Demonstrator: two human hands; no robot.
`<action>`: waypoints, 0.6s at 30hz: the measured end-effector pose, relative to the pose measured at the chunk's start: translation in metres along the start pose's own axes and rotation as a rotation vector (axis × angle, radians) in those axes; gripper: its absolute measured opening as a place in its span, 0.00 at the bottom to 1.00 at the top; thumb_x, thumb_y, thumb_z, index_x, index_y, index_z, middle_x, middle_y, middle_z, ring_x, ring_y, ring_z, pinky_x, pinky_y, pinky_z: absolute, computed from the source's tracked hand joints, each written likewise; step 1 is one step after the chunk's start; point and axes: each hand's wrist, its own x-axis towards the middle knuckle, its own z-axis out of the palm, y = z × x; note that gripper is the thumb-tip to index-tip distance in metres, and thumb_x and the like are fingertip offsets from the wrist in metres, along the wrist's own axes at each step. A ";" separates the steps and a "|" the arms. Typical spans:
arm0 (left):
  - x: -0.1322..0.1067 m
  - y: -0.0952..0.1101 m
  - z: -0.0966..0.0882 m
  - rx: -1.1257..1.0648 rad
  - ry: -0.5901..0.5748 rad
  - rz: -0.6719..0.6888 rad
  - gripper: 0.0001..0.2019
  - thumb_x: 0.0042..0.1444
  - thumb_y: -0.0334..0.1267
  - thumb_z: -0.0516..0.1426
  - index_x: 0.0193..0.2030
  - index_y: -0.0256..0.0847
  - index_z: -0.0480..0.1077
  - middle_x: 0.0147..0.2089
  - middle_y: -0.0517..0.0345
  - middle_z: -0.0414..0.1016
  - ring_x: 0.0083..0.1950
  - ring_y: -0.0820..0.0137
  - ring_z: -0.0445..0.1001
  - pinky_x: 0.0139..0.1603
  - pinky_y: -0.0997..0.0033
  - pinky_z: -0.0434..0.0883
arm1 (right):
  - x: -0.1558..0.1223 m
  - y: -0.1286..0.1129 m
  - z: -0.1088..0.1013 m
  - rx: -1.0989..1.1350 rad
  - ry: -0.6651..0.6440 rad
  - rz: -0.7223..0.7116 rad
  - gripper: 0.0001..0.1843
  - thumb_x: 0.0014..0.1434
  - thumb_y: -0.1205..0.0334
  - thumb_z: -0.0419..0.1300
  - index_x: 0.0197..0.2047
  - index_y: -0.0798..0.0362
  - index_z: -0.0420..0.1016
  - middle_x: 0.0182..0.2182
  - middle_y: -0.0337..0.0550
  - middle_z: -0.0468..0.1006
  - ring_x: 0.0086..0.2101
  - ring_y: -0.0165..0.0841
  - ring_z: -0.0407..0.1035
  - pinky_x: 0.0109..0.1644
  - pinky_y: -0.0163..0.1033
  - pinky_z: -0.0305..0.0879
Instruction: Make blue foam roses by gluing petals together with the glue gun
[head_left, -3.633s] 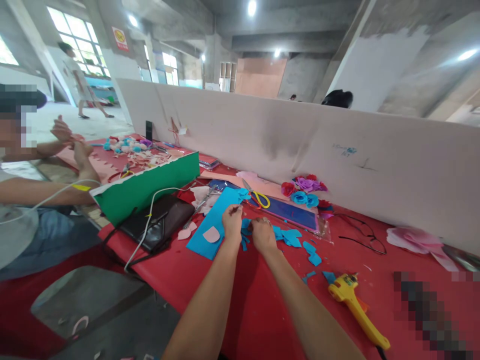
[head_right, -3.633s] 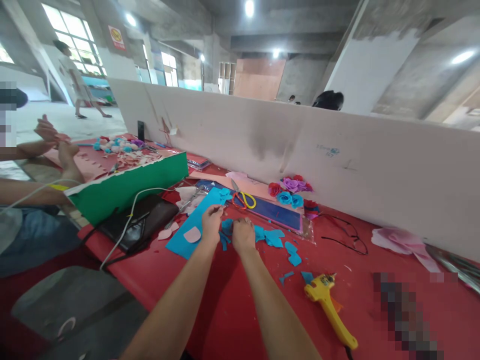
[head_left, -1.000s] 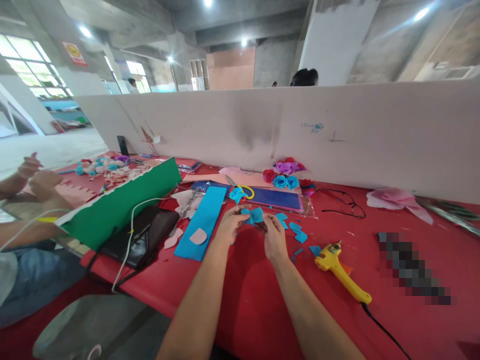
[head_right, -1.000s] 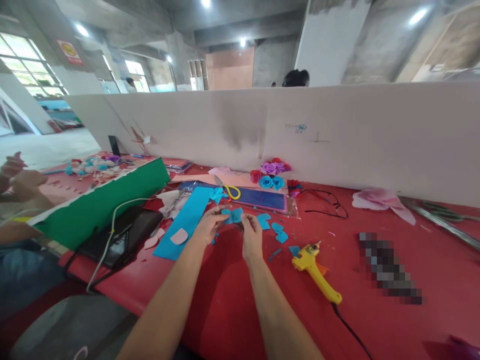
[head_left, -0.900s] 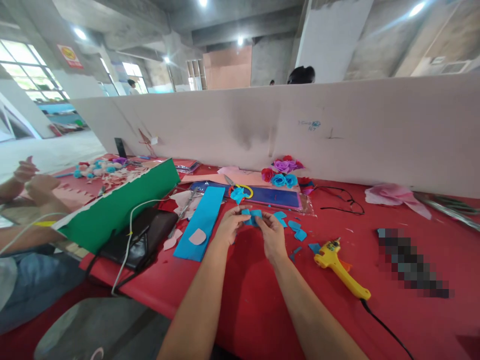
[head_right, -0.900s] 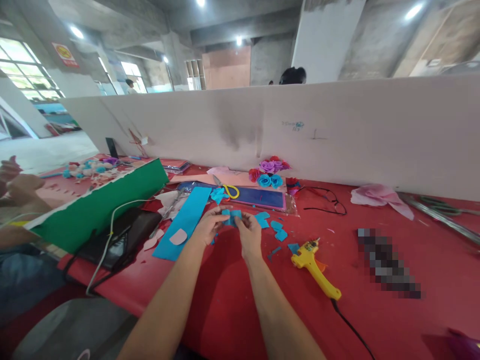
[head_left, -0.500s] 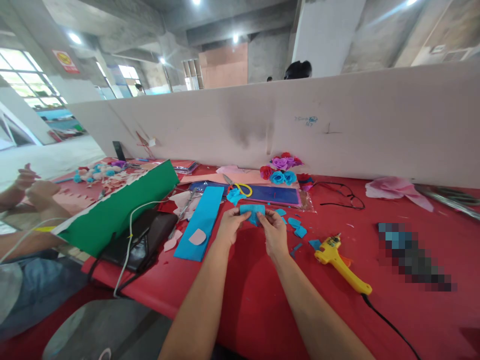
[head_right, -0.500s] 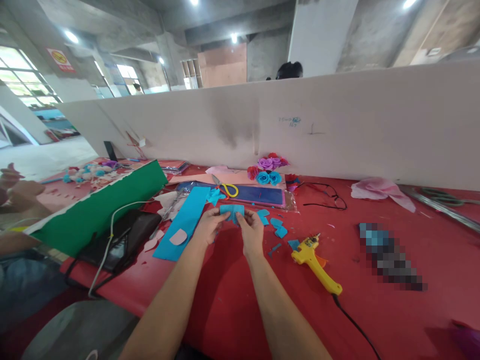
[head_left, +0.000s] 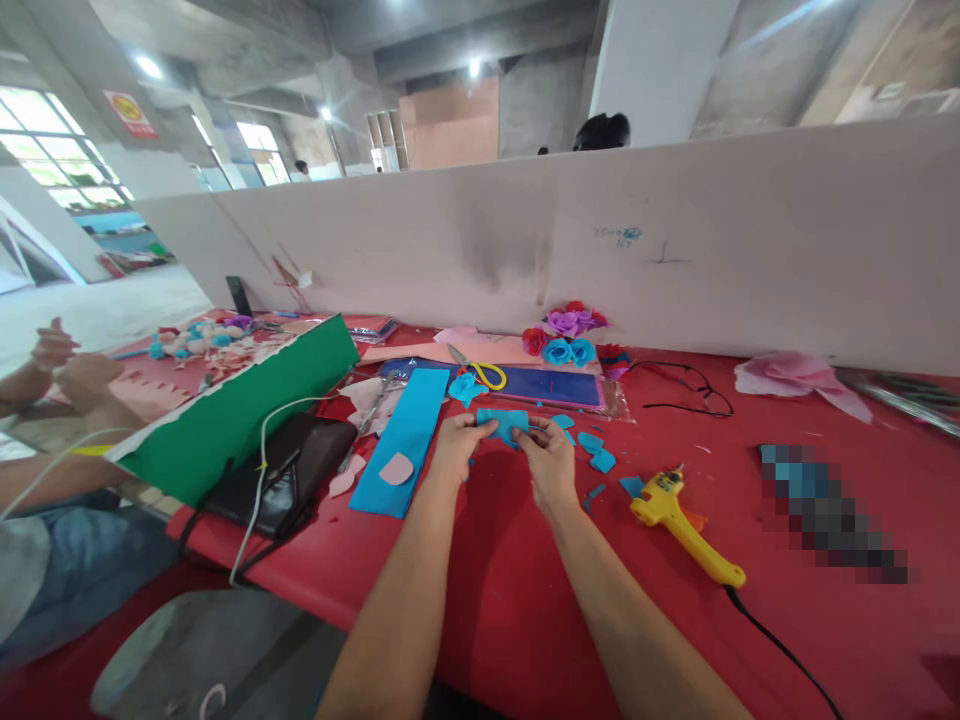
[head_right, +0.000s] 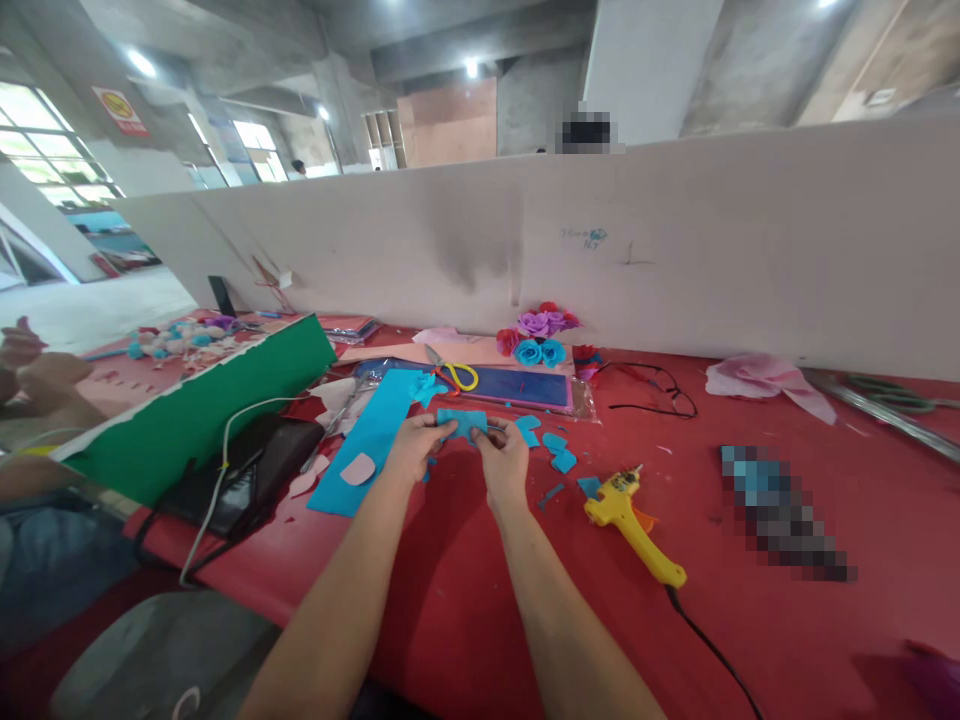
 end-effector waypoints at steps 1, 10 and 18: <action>0.000 0.000 0.000 -0.001 0.000 -0.009 0.15 0.29 0.40 0.69 0.20 0.36 0.69 0.12 0.67 0.60 0.15 0.81 0.55 0.18 0.78 0.50 | -0.001 0.000 0.000 -0.008 -0.002 -0.004 0.17 0.42 0.61 0.67 0.36 0.54 0.70 0.25 0.38 0.78 0.27 0.32 0.71 0.37 0.40 0.67; 0.009 0.005 -0.018 -0.388 0.050 0.056 0.20 0.34 0.42 0.67 0.21 0.40 0.58 0.12 0.75 0.45 0.13 0.84 0.42 0.15 0.78 0.44 | 0.044 -0.005 0.023 -0.741 -0.197 -0.210 0.12 0.57 0.62 0.50 0.42 0.53 0.70 0.36 0.45 0.79 0.36 0.33 0.73 0.41 0.38 0.67; 0.015 0.002 -0.019 -0.311 0.254 0.068 0.14 0.37 0.43 0.64 0.26 0.38 0.68 0.14 0.72 0.51 0.14 0.84 0.46 0.15 0.78 0.43 | 0.111 0.007 0.086 -1.270 -0.340 -0.222 0.15 0.51 0.69 0.59 0.44 0.57 0.72 0.46 0.56 0.76 0.48 0.43 0.69 0.52 0.42 0.60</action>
